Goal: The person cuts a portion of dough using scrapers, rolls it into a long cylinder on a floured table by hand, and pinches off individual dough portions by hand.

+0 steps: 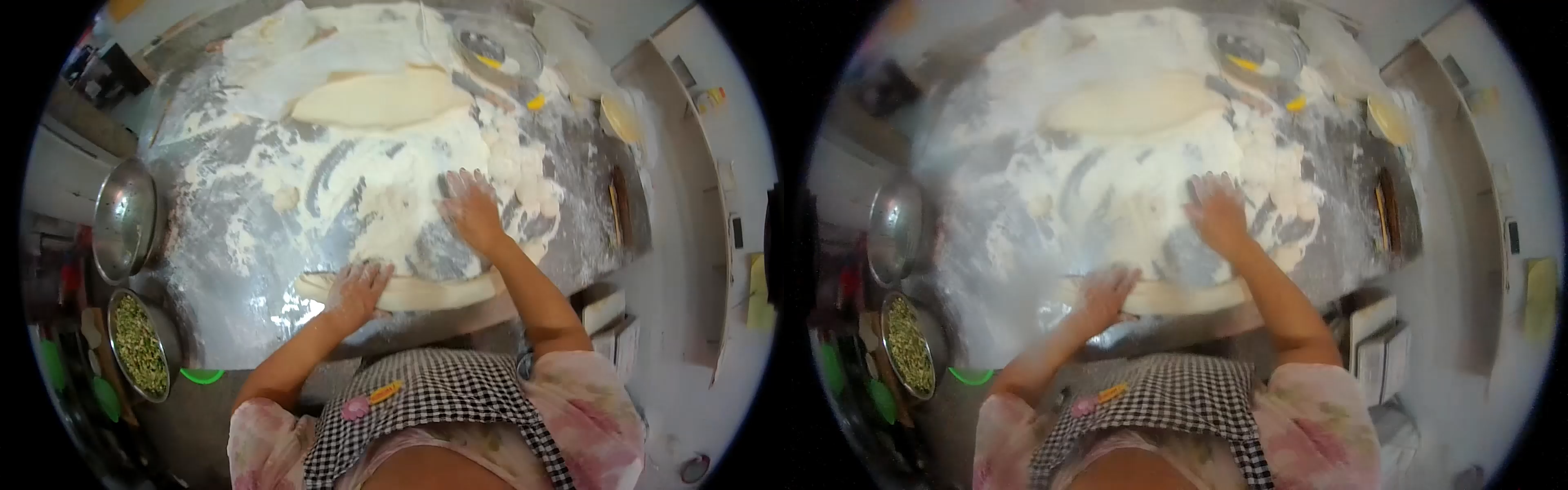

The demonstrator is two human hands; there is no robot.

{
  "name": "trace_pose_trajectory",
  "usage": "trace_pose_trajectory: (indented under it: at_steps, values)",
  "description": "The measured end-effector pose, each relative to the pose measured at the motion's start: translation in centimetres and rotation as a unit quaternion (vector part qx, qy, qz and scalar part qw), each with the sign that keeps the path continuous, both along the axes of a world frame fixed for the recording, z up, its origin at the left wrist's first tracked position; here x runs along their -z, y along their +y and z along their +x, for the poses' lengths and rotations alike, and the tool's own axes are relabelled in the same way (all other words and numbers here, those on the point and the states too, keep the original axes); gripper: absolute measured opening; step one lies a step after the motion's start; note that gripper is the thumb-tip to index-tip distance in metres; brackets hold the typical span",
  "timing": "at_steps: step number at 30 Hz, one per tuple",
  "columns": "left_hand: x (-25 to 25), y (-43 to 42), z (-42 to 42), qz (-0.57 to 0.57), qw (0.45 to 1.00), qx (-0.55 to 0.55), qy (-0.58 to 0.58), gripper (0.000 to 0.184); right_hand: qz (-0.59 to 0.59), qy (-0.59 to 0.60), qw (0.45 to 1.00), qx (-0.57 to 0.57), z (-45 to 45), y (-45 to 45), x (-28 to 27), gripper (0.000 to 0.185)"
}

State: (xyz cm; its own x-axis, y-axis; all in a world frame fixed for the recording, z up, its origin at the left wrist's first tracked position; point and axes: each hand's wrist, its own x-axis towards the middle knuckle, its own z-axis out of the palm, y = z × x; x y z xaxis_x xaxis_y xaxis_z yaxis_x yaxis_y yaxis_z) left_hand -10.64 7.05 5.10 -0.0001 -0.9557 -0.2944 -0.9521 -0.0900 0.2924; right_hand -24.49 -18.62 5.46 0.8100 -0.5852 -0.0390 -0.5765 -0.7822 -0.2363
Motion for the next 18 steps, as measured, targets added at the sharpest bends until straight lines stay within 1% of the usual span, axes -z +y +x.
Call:
trace_pose_trajectory:
  at_steps: [2,3,5,7,8,10,12,13,14,15,16,17,18]
  values:
    - [0.1,0.0,-0.3,0.017,1.000,0.000,0.005,0.094,0.079,-0.055,0.995,-0.038,-5.8,3.6,-1.9,0.060]
    - [0.1,-0.1,-0.5,0.028,1.000,0.001,0.003,0.094,0.077,0.023,0.995,-0.062,-9.3,5.9,-1.9,0.062]
    - [0.3,-0.5,-0.7,0.049,0.999,0.006,-0.005,0.094,0.065,0.167,0.976,-0.124,-14.5,9.1,-2.1,0.067]
    - [0.5,-0.8,-1.0,0.076,0.997,0.016,-0.014,0.094,0.053,0.152,0.980,-0.116,-15.8,9.0,-0.8,0.073]
    - [1.0,-0.4,-0.9,0.071,0.997,0.005,-0.001,0.093,0.046,0.143,0.982,-0.113,-16.3,8.9,-0.2,0.076]
    - [2.3,0.8,0.6,0.055,0.998,-0.028,0.019,0.091,-0.049,0.057,0.991,-0.110,-11.8,4.6,1.0,0.071]
    - [2.5,3.8,2.4,0.069,0.992,-0.103,0.019,0.085,-0.100,0.077,0.992,-0.019,-7.0,-1.7,3.7,0.064]
    - [1.6,5.5,2.6,0.059,0.982,-0.172,-0.057,0.078,-0.109,0.065,0.991,0.035,-4.8,-4.2,2.7,0.060]
    - [2.2,8.0,3.6,-0.018,0.972,-0.234,-0.015,0.075,-0.116,0.055,0.988,0.091,-3.6,-5.6,1.4,0.056]
    - [2.4,10.0,5.2,-0.040,0.964,-0.260,-0.043,0.071,-0.123,0.046,0.988,0.080,-4.3,-6.0,1.9,0.055]
    - [0.7,10.9,5.2,0.004,0.948,-0.309,-0.074,0.067,-0.131,0.038,0.988,0.071,-5.4,-6.3,2.4,0.054]
    - [0.4,11.5,4.6,-0.005,0.941,-0.314,-0.123,0.068,-0.140,0.029,0.988,0.065,-6.6,-6.5,2.7,0.052]
    - [0.4,11.9,4.0,-0.016,0.933,-0.318,-0.170,0.068,-0.101,0.050,0.993,0.045,-8.6,-5.0,2.2,0.053]
